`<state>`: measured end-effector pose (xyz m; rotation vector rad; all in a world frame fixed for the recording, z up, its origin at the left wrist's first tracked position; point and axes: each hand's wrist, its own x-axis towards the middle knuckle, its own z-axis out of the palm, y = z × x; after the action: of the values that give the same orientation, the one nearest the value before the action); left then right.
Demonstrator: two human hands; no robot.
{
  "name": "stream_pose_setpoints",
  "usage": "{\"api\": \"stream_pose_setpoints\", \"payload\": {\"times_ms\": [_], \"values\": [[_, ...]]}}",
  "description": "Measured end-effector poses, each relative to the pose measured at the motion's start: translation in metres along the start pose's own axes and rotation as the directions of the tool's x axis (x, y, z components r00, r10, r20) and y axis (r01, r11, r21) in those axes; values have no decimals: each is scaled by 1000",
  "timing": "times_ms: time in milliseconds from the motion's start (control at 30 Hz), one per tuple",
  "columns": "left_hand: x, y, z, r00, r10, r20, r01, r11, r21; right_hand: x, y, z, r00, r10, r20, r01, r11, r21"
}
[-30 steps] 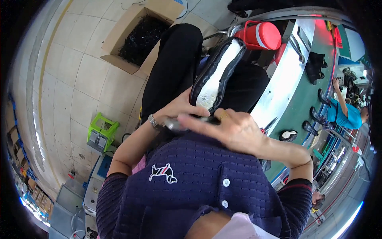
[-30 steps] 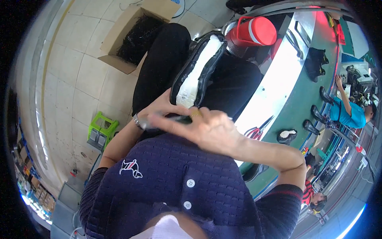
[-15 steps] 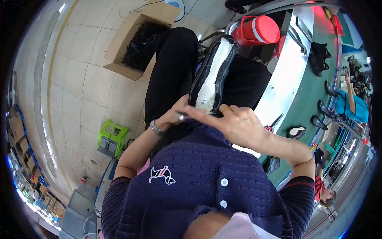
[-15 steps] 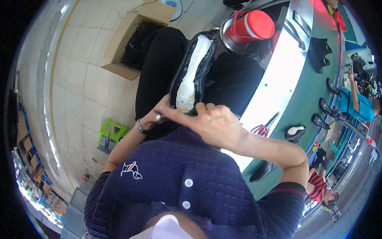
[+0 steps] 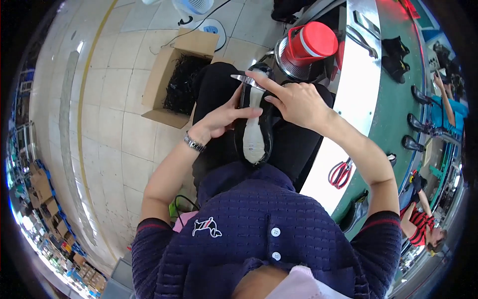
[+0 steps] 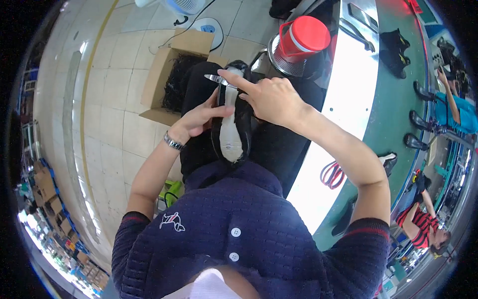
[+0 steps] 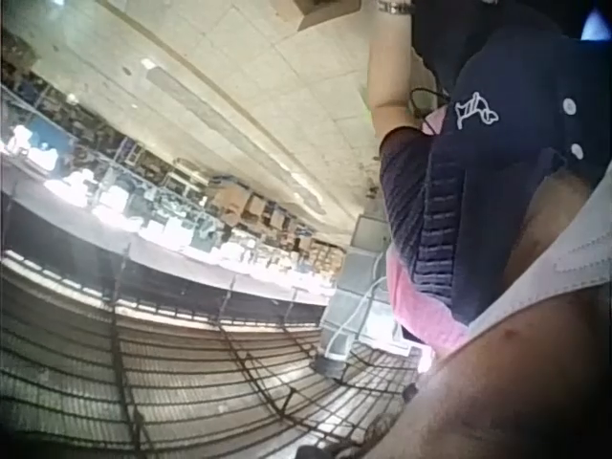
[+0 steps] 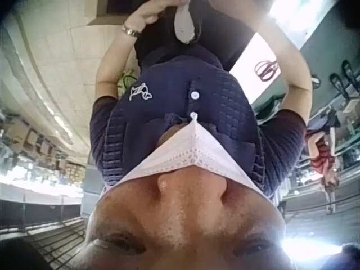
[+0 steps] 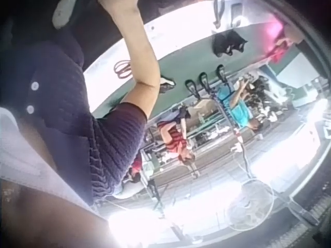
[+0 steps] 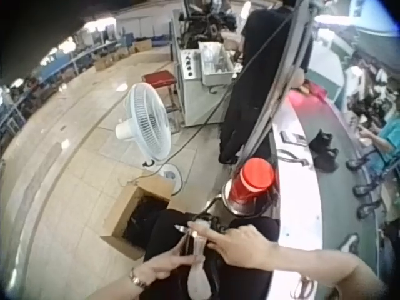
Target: Manually assemble and trim components of a black boot on an industrial production line.
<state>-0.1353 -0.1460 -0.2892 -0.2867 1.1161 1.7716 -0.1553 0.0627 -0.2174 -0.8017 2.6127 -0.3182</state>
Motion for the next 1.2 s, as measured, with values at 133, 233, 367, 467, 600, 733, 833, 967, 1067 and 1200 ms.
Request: {"api": "stream_pose_setpoints", "payload": {"times_ms": [133, 233, 367, 467, 600, 733, 833, 967, 1067, 1200], "values": [[9, 1, 12, 997, 67, -33, -63, 992, 113, -28, 2, -2, 988, 55, -141, -46, 997, 63], [7, 6, 24, 988, 154, -33, -148, 980, 135, -65, 15, 12, 883, 291, -369, -135, 910, 393], [-9, 3, 33, 922, 383, 52, -371, 837, 403, -113, 35, 45, 690, 656, -307, -398, 697, 596], [-7, -3, 42, 824, 546, 151, -530, 651, 543, -143, 46, 65, 573, 805, -151, -652, 560, 512], [8, -21, 37, 733, 623, 274, -648, 517, 559, -181, 69, 109, 462, 876, -140, -811, 481, 334], [13, -28, 41, 721, 619, 310, -661, 481, 576, -195, 70, 130, 422, 893, -157, -850, 450, 273], [18, -26, 50, 727, 600, 334, -660, 477, 580, -202, 71, 138, 458, 843, -281, -808, 527, 265], [18, -13, 80, 756, 554, 348, -635, 493, 595, -196, 59, 124, 660, 632, -406, -335, 731, 595], [14, -8, 93, 918, 281, 281, -390, 768, 507, -172, 28, 91, 929, 302, -214, 111, 325, 939], [39, 8, 125, 957, 211, 197, -276, 867, 414, -175, 13, 73, 783, 563, -264, 309, 15, 951]]}}
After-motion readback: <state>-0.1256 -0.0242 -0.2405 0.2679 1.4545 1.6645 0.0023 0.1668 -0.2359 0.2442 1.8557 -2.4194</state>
